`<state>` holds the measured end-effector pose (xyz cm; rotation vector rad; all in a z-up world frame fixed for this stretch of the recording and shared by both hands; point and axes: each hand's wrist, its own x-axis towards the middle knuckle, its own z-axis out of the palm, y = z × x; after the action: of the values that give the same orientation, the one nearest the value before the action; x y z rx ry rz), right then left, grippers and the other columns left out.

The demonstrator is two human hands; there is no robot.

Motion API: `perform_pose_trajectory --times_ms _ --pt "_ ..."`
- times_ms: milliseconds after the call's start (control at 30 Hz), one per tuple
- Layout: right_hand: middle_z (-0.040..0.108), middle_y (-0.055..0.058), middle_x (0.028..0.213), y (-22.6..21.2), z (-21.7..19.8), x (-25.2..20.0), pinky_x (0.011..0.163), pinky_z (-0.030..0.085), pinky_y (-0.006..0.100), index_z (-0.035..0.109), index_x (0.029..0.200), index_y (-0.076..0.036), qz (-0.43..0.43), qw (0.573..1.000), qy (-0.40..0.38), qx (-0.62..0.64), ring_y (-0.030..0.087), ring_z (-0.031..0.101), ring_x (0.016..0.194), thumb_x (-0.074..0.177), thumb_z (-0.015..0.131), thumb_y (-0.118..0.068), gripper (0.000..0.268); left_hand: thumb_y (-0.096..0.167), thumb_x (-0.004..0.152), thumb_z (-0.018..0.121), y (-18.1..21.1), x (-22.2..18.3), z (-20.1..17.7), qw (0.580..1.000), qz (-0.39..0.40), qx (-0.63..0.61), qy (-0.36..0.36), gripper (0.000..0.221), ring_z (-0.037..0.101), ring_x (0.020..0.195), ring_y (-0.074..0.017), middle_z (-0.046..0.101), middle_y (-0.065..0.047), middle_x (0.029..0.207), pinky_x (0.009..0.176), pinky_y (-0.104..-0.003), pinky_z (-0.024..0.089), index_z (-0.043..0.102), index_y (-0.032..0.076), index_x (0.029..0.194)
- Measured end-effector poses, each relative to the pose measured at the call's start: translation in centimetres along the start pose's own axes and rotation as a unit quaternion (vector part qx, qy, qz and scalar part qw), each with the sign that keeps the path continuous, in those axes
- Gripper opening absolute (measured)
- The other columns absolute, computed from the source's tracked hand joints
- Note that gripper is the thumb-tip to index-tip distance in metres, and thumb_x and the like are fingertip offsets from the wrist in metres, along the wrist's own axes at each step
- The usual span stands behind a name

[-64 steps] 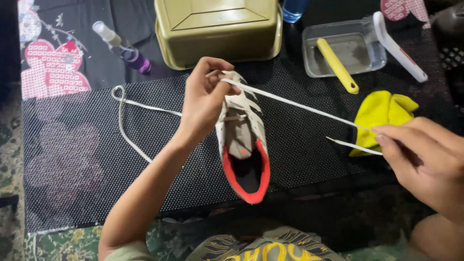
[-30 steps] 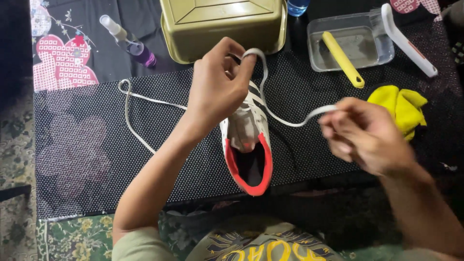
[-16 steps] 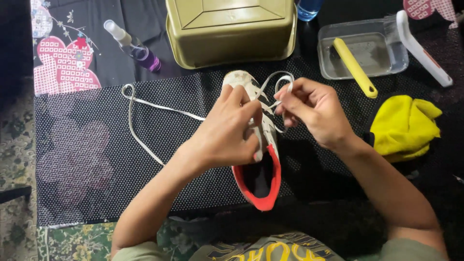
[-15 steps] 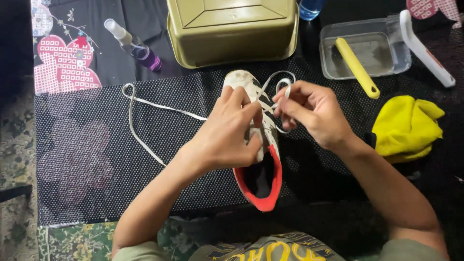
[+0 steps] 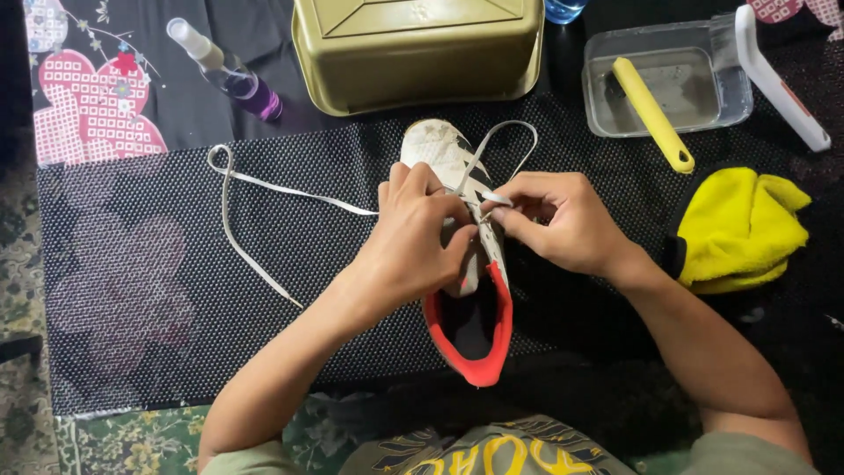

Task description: The person is relacing a white and red soccer cleat by threading a white shoelace through the eyelets.

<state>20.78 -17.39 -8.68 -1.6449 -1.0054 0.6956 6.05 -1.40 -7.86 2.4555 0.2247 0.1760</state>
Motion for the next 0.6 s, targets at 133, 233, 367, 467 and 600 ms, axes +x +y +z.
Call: perform_pose_trajectory --times_ms 133,233,367,467,600 --pt "0.068 0.01 0.073 0.65 -0.39 -0.02 0.06 0.06 0.027 0.074 0.094 0.0 -0.036 0.998 0.001 -0.051 0.015 0.065 0.065 0.091 0.07 -0.001 0.005 0.022 0.083 0.074 0.04 -0.05 0.12 0.999 0.008 -0.023 0.021 0.017 0.038 0.094 -0.0244 0.036 -0.002 0.089 0.085 -0.038 0.033 0.075 0.006 0.087" --pt "0.066 0.009 0.07 0.63 -0.65 0.09 0.057 0.059 0.027 0.073 0.09 -0.002 -0.07 0.993 -0.001 -0.096 0.017 0.065 0.062 0.092 0.071 -0.003 0.003 0.021 0.083 0.075 -0.1 0.04 0.25 0.999 0.01 -0.03 0.031 0.017 0.039 0.094 -0.024 0.037 -0.002 0.089 0.085 -0.038 0.033 0.076 0.005 0.089" --pt "0.063 0.005 0.067 0.92 -0.73 0.05 0.053 0.056 0.028 0.071 0.086 -0.006 -0.135 0.979 -0.009 -0.151 0.016 0.063 0.059 0.092 0.071 -0.005 0.007 0.021 0.084 0.076 -0.22 0.13 0.49 0.998 0.007 -0.04 0.038 0.017 0.039 0.094 -0.023 0.037 -0.002 0.089 0.084 -0.037 0.033 0.077 0.005 0.091" --pt "0.061 0.005 0.067 0.38 -0.72 0.05 0.052 0.054 0.029 0.071 0.087 -0.006 -0.188 0.961 -0.007 -0.203 0.017 0.062 0.057 0.094 0.07 -0.004 0.007 0.02 0.085 0.075 -0.14 0.1 0.52 0.998 0.012 -0.043 0.038 0.017 0.039 0.094 -0.0229 0.038 -0.002 0.089 0.084 -0.037 0.033 0.077 0.005 0.093" --pt "0.058 0.005 0.07 0.0 -0.62 -0.17 0.052 0.054 0.03 0.07 0.092 -0.006 -0.235 0.936 -0.014 -0.261 0.02 0.062 0.058 0.094 0.07 -0.003 0.004 0.019 0.085 0.075 0.09 0.16 0.45 0.998 0.016 -0.039 0.039 0.017 0.038 0.094 -0.023 0.038 -0.002 0.089 0.085 -0.037 0.033 0.076 0.004 0.094"
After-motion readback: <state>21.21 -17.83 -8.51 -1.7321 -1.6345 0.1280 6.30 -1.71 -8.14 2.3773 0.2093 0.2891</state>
